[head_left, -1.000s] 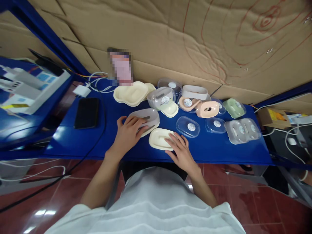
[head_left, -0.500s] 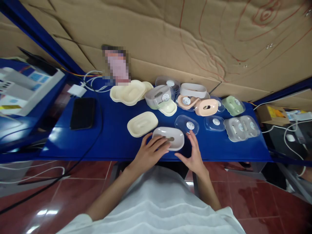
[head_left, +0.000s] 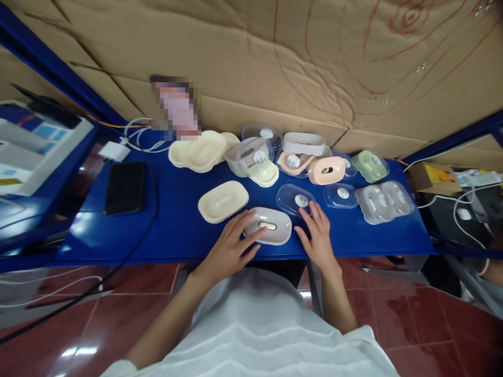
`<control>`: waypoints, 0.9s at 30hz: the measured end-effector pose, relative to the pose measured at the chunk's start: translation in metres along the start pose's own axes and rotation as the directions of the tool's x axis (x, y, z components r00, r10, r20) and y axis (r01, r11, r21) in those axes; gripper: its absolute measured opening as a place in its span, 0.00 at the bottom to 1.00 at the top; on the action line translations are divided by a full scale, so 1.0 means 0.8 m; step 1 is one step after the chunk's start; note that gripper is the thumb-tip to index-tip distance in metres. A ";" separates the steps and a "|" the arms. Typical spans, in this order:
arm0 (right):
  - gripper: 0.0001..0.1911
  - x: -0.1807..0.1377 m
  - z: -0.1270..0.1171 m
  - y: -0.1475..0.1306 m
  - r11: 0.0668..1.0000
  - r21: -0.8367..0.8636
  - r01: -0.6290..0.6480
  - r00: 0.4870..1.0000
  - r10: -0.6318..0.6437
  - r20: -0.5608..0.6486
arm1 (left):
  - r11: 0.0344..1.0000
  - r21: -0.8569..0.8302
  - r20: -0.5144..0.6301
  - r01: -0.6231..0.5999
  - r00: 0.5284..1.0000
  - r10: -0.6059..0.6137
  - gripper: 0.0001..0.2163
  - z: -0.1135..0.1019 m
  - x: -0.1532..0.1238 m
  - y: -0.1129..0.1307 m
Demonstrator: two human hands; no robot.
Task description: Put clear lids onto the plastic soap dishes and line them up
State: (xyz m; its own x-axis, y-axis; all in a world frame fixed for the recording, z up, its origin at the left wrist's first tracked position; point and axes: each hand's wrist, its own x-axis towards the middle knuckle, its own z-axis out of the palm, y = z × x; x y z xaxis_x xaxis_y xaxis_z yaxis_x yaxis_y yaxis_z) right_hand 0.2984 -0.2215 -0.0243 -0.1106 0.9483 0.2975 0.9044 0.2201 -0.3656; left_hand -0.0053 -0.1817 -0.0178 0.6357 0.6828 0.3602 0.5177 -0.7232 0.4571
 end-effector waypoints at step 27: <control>0.40 -0.012 0.012 -0.047 0.986 -0.017 0.167 0.986 -0.167 0.015 | 0.971 -0.182 -0.039 0.153 0.986 -0.162 0.27 0.016 0.008 -0.022</control>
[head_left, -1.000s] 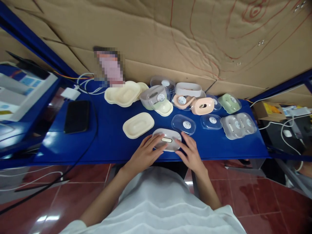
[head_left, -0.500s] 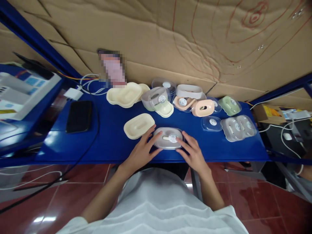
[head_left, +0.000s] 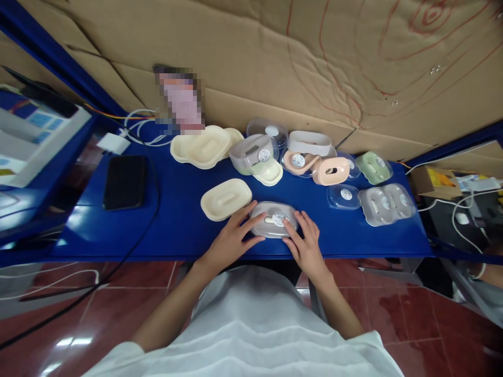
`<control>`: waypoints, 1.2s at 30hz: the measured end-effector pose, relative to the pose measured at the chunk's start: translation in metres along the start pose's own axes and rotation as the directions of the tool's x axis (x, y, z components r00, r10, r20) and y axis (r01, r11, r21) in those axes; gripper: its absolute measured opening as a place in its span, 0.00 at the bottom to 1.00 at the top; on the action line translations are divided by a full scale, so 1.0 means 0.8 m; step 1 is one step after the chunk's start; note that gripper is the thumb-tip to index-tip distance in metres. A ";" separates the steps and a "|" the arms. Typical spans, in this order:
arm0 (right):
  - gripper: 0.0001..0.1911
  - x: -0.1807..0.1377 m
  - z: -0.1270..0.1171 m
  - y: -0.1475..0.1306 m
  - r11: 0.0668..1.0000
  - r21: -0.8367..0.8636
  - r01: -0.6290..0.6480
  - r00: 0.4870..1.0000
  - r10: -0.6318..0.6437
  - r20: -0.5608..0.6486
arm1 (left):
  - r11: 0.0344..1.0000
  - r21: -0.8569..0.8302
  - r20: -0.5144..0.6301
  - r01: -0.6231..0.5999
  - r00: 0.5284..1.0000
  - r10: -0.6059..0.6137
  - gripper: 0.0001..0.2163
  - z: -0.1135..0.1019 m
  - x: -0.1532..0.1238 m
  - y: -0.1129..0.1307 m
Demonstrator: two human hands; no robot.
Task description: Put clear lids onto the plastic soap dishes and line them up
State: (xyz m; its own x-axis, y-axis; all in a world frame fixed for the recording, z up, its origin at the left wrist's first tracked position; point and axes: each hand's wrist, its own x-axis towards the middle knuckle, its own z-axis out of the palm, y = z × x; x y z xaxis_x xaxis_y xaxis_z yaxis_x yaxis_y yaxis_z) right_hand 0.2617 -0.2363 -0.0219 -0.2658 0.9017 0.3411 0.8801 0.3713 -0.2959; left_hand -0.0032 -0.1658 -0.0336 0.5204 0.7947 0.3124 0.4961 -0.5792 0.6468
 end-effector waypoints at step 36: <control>0.49 0.023 -0.167 0.356 0.601 -0.114 -0.791 0.572 0.660 -0.487 | 0.915 0.363 -0.251 0.178 0.964 -0.088 0.09 -0.035 -0.021 -0.024</control>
State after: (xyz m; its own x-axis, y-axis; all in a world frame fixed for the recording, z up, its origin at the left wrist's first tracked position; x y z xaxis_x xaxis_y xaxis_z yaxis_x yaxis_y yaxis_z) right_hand 0.5605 -0.1437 0.0193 0.6208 0.6527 0.4343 0.7840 -0.5155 -0.3460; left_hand -0.0410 -0.1628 -0.0319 0.2836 0.8628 0.4184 0.7989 -0.4540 0.3946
